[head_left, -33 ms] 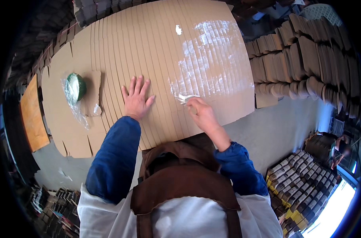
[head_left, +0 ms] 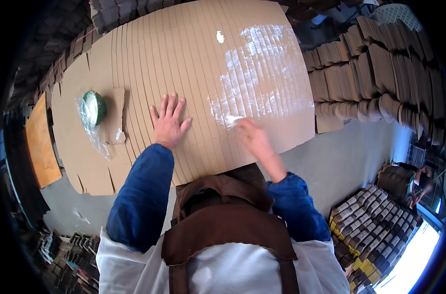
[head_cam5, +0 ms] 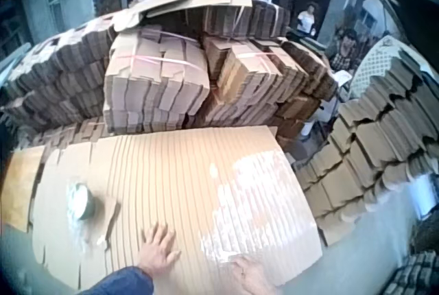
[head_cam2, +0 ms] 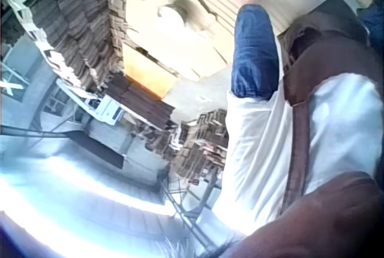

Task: The person aligns a stack of flat cardboard sheets on a table. They then retrieve a container of white paste and a brush, and apply the paste to the surface of the cardboard sheets.

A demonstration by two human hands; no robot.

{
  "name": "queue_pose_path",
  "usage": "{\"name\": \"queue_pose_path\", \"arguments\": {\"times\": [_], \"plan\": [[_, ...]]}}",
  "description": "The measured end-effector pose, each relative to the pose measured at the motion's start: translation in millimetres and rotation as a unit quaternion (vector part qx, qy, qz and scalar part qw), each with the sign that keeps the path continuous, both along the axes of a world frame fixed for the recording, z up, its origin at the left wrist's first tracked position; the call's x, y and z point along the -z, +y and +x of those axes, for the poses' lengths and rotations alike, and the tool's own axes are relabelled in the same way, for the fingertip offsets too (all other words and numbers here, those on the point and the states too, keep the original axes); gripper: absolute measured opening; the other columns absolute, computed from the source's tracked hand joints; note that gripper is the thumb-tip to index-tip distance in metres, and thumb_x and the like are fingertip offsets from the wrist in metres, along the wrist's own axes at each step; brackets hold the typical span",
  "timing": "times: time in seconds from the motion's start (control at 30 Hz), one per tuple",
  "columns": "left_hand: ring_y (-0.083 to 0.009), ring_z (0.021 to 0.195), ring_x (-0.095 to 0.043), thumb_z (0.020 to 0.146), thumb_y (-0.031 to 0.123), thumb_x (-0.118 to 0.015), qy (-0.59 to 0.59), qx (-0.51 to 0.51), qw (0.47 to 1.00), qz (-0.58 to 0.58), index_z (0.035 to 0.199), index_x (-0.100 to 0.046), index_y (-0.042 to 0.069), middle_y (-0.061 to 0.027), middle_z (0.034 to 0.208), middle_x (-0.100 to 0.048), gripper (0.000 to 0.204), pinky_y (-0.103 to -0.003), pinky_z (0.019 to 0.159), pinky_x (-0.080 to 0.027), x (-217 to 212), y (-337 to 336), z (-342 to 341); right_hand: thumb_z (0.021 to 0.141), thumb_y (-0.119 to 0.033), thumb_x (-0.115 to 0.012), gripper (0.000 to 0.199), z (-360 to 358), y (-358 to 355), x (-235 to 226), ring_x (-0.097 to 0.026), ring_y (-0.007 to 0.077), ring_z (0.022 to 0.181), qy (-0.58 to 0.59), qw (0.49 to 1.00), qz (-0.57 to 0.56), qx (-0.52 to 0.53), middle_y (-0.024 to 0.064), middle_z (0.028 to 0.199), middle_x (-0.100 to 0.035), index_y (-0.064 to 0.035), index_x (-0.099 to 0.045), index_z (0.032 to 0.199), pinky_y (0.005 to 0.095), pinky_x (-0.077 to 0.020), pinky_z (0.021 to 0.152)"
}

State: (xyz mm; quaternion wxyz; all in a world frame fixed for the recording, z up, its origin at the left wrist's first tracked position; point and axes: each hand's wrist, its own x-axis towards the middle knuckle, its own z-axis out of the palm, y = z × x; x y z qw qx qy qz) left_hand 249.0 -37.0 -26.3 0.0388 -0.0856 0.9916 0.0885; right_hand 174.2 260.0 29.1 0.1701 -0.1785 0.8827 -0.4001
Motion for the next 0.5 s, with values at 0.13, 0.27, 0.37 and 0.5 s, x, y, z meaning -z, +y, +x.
{"name": "queue_pose_path", "arguments": {"times": [0.13, 0.27, 0.37, 0.5], "plan": [[-0.0289, 0.153, -0.020, 0.092, 0.053, -0.058, 0.000, -0.002, 1.000, -0.006, 0.153, -0.040, 0.024, -0.0028, 0.164, -0.028, 0.070, -0.066, 0.118, -0.014, 1, -1, 4, 0.083, -0.003, -0.067, 0.019, -31, 36, -3, -0.066, 0.0353, 0.096, 0.035, 0.996, 0.036, 0.078, 0.0116, 0.111, -0.067, -0.0087, -0.065, 0.101, 0.0408, -0.0556, 0.084], [-0.0289, 0.153, -0.020, 0.093, 0.053, -0.057, 0.005, 0.000, 1.000, -0.010, 0.154, -0.039, 0.025, -0.0027, 0.164, -0.028, 0.070, -0.067, 0.118, -0.014, 2, -1, 3, 0.079, 0.000, -0.068, 0.023, 7, 13, -1, -0.065, 0.0355, 0.102, 0.060, 0.998, -0.014, -0.028, 0.0116, 0.114, -0.067, -0.0083, -0.066, 0.101, 0.0432, -0.0554, 0.086], [-0.0290, 0.153, -0.020, 0.093, 0.053, -0.057, -0.002, 0.001, 1.000, -0.012, 0.154, -0.039, 0.025, -0.0025, 0.164, -0.028, 0.070, -0.067, 0.118, -0.014, 0, 0, 1, 0.076, 0.005, -0.068, 0.030, -4, 35, 17, -0.065, 0.0355, 0.107, 0.080, 0.996, 0.018, -0.018, 0.0114, 0.118, -0.066, -0.0068, -0.066, 0.103, 0.0436, -0.0550, 0.089], [-0.0292, 0.153, -0.020, 0.092, 0.053, -0.057, 0.001, -0.003, 1.000, -0.015, 0.153, -0.040, 0.024, -0.0025, 0.164, -0.028, 0.069, -0.067, 0.118, -0.014, 3, -2, 4, 0.071, 0.011, -0.064, 0.038, 15, 26, -1, -0.063, 0.0363, 0.112, 0.131, 0.988, 0.025, -0.077, 0.0133, 0.123, -0.065, -0.0048, -0.066, 0.106, 0.0434, -0.0536, 0.094]]}}
